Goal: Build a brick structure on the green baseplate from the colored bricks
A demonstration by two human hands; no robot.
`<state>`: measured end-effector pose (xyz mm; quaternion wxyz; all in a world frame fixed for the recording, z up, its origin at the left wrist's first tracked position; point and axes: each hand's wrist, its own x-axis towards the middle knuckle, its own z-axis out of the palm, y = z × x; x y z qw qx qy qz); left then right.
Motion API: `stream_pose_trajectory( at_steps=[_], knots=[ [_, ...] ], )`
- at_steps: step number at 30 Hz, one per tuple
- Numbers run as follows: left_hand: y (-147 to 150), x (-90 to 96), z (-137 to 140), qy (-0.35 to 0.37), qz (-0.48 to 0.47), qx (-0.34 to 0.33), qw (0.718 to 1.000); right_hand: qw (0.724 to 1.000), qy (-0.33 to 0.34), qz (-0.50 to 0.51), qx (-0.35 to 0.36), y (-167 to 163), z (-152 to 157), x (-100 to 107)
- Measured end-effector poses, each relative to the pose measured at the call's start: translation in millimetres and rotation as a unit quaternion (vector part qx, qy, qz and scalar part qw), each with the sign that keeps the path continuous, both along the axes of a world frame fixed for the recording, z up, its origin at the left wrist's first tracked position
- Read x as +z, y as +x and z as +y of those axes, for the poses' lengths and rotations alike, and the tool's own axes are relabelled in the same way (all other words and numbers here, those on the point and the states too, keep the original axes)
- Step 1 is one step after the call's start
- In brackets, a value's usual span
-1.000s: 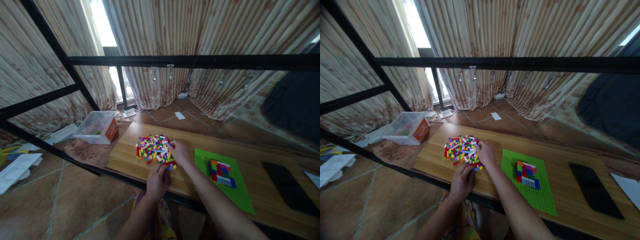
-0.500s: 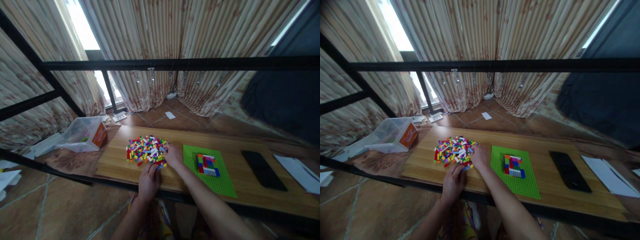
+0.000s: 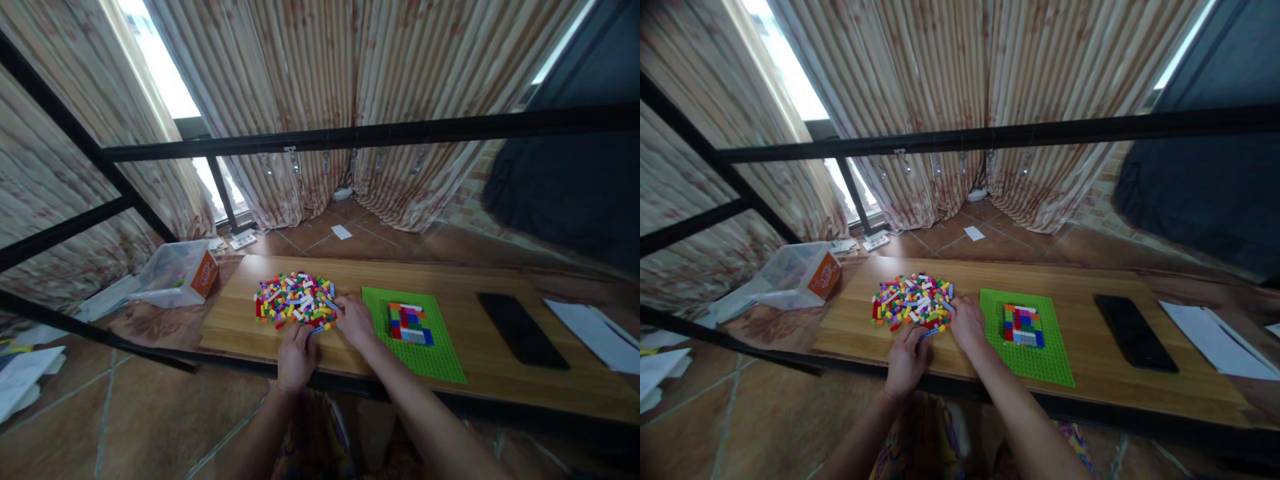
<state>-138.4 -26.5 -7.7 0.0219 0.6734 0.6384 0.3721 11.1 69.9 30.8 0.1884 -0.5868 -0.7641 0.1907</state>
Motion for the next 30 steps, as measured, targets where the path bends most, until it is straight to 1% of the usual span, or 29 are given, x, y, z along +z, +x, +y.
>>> stream_pose_trajectory(
  at_steps=[3,6,9,12,15,17,23,26,30],
  knots=[
    [1,-0.4,-1,-0.007,-0.006,0.004,1.0,1.0,0.019,0.007,0.011,6,-1,-1],
    [2,-1.0,-2,-0.007,-0.013,0.006,1.0,0.999,0.024,0.017,0.031,1,0,0],
    [3,-1.5,-2,-0.001,-0.018,0.005,1.0,0.997,0.029,0.024,0.066,-12,4,4],
    [3,-1.5,-2,0.002,-0.019,0.0,1.0,0.991,0.039,0.019,0.126,-31,10,10],
    [3,-1.0,-1,0.004,-0.027,-0.008,1.0,0.983,0.034,-0.011,0.181,-49,15,15],
    [3,-0.6,0,0.006,-0.034,-0.013,0.999,0.979,0.026,-0.034,0.2,-58,16,15],
    [3,-0.6,0,-0.002,-0.024,-0.011,1.0,0.976,0.037,-0.045,0.208,-69,13,11],
    [3,-0.9,-1,-0.007,-0.024,-0.017,1.0,0.978,0.037,-0.038,0.203,-66,14,6],
    [3,-0.9,-2,0.0,-0.022,-0.011,1.0,0.979,0.032,-0.025,0.197,-53,17,1]
  ],
)
